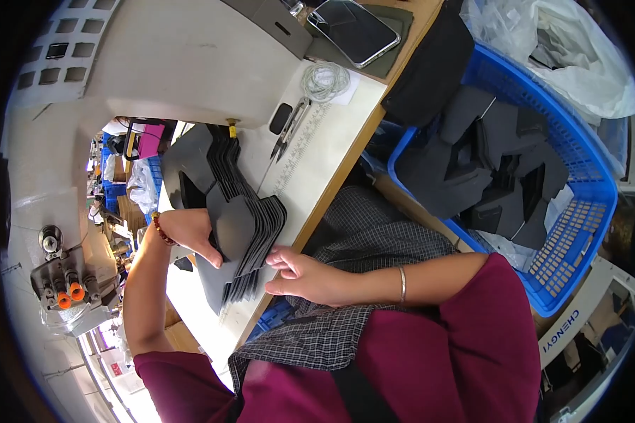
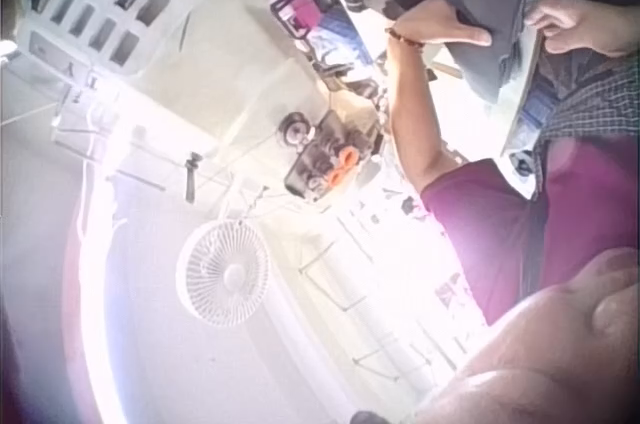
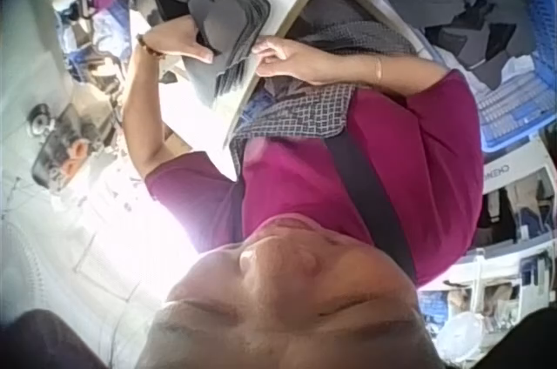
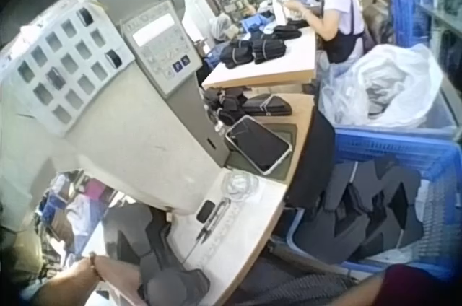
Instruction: Organizing and aligning shoe upper components at a sewing workstation.
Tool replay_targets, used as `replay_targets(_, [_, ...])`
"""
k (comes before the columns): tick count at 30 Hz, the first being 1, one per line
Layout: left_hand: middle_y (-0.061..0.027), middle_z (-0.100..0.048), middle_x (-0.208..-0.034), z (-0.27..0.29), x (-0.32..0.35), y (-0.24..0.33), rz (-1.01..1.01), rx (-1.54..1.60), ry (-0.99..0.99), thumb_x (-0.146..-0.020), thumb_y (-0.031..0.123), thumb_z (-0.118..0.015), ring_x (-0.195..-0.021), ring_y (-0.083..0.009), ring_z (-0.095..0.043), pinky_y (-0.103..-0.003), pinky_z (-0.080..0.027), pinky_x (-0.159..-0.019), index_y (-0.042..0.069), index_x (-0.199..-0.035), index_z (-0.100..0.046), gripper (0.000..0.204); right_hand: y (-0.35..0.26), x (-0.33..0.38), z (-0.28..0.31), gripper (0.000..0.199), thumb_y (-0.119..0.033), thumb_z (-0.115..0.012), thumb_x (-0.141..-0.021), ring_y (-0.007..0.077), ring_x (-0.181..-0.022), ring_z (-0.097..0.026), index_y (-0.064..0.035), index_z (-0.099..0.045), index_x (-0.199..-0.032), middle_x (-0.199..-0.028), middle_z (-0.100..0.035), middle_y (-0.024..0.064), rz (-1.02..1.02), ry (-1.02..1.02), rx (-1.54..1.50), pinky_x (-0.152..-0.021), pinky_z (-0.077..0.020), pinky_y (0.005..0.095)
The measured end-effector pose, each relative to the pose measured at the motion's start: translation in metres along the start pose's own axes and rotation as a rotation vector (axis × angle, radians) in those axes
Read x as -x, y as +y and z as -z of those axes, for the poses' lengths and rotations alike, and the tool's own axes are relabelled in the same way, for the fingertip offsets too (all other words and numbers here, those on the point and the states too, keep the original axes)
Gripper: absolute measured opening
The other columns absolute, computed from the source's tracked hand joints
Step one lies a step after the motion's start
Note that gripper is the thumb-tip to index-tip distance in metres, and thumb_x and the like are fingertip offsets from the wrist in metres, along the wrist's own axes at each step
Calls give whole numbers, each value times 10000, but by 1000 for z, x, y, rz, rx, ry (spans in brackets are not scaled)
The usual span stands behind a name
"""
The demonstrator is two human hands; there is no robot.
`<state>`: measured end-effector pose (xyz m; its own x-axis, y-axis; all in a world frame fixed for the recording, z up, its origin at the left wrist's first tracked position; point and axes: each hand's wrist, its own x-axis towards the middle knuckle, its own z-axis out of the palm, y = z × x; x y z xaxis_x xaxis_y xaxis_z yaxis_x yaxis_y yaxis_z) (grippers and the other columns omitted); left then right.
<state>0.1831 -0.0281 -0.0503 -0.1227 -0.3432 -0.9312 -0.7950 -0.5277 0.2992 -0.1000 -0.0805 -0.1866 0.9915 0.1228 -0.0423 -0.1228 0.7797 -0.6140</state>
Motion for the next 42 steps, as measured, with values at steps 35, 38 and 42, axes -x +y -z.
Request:
replay_targets(35, [-144, -571, -1392, -69, -26, 22, -797, 938, 745, -676, 617, -860, -1242, -243, -557, -374, -452, -1048, -8, -1406, -526, 1018, -111, -34, -33, 614, -173, -859, -780, 204, -1119, -488, -67, -472, -1245, -1353, -403, 142, 730, 125, 851, -959, -461, 346])
replay_targets(38, [-146, -567, -1397, -72, -24, 15, -803, 962, 810, -674, 624, -858, -1249, -245, -553, -377, -450, -1052, -8, -1411, -522, 1027, -113, -37, -36, 611, -169, -854, -788, 200, -1153, -468, -80, -470, -1254, -1357, -400, 133, 721, 115, 858, -958, -462, 340])
replay_targets(42, [-148, -561, -1404, -75, -21, 6, -800, 996, 897, -670, 632, -855, -1258, -247, -548, -380, -446, -1059, -8, -1417, -516, 1041, -114, -40, -43, 592, -150, -821, -826, 219, -1148, -493, -74, -471, -1298, -1359, -402, 138, 781, 96, 838, -946, -477, 352])
